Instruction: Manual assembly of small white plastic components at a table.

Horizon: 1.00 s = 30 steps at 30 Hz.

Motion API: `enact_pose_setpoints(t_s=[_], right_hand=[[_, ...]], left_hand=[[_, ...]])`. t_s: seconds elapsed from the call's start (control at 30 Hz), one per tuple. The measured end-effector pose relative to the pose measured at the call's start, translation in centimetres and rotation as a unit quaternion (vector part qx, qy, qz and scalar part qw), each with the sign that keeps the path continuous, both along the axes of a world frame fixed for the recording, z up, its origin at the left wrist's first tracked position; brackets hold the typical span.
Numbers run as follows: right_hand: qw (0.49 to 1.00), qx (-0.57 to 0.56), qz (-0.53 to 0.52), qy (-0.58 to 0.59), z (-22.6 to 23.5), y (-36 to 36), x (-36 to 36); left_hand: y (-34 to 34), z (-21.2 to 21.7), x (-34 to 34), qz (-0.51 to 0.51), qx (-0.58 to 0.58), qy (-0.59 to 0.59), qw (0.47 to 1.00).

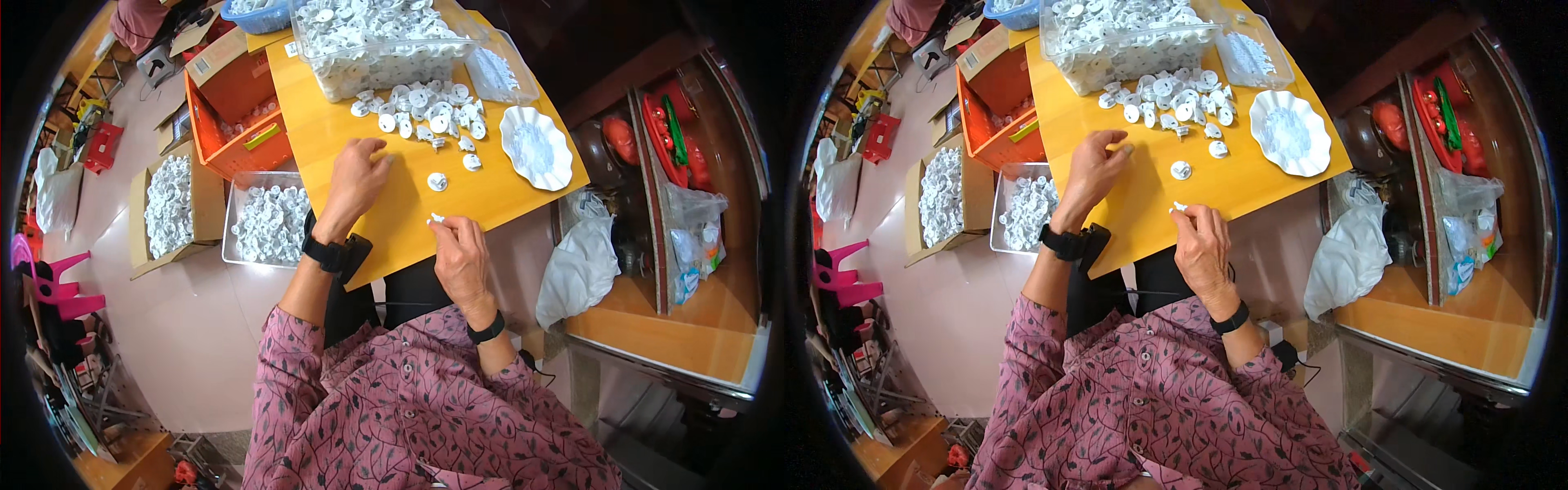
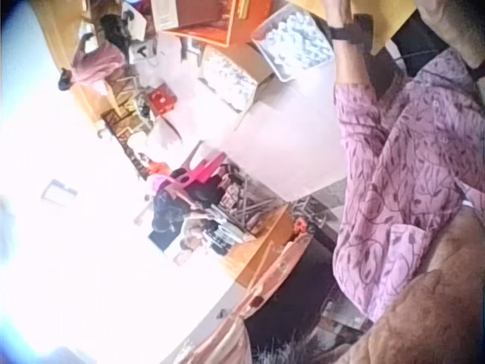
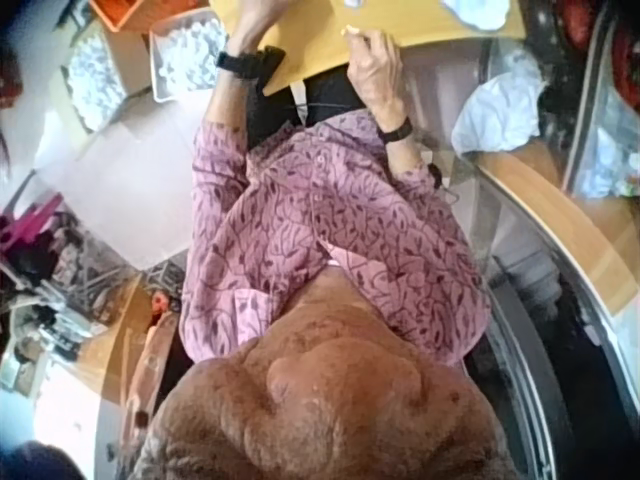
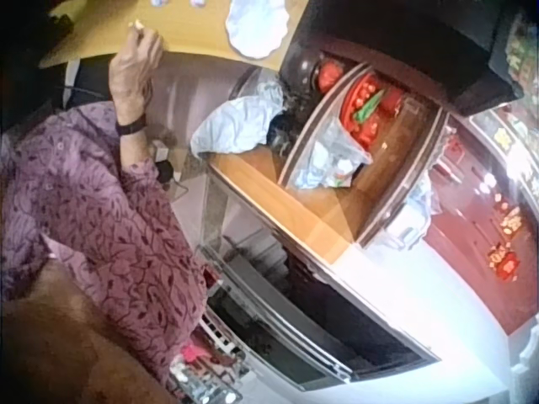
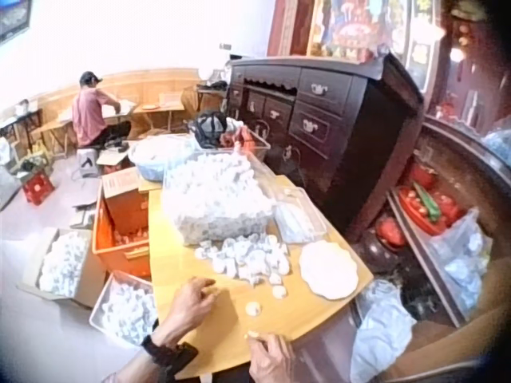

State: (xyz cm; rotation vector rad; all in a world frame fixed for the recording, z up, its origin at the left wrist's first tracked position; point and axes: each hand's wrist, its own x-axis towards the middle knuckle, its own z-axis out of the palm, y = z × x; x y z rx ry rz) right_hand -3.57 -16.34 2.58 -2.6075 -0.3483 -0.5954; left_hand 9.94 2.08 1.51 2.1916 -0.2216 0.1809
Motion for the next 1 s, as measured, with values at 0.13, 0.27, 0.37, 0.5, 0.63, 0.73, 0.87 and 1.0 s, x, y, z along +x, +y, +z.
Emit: enact_pose_setpoints(t_s=[0.13, 0.27, 0.37, 0.5, 0.63, 0.73, 0.87, 1.0], right_hand=[[1.0, 0.022, 0.002, 0.015, -0.2, -0.2, -0.3], [0.998, 0.064, 0.008, 0.011, -0.8, -0.6, -0.1], [0.996, 0.087, -0.003, 0.005, -1.0, -0.9, -0.2], [0.997, 0.081, -0.004, 0.018, -0.7, -0.8, -0.6], [0.999, 0.027, 0.011, 0.018, 0.0, -0.3, -0.9], [0.998, -0.042, 0.028, 0.034, 0.0, -0.2, -1.4], [0.996, -0.054, 0.043, 0.052, 0.3, -0.1, -2.0], [0.997, -0.041, 0.027, 0.057, 0.5, -0.3, -2.3]], left_hand=[[-1.2, 0.1, 2.0, -0.034, -0.018, -0.037, 0.999], [-2.5, -0.9, 3.3, -0.08, 0.047, -0.144, 0.985], [-2.9, -1.1, 3.6, -0.104, 0.088, -0.174, 0.975], [-2.9, -1.0, 3.5, -0.114, 0.047, -0.094, 0.988], [-2.4, 0.4, 2.5, -0.134, 0.038, -0.046, 0.989], [-1.5, -0.2, 2.1, -0.145, 0.017, -0.039, 0.989], [-0.7, -1.5, 1.9, -0.091, 0.022, -0.03, 0.995], [-1.7, -0.3, 1.4, -0.051, -0.006, -0.035, 0.998]])
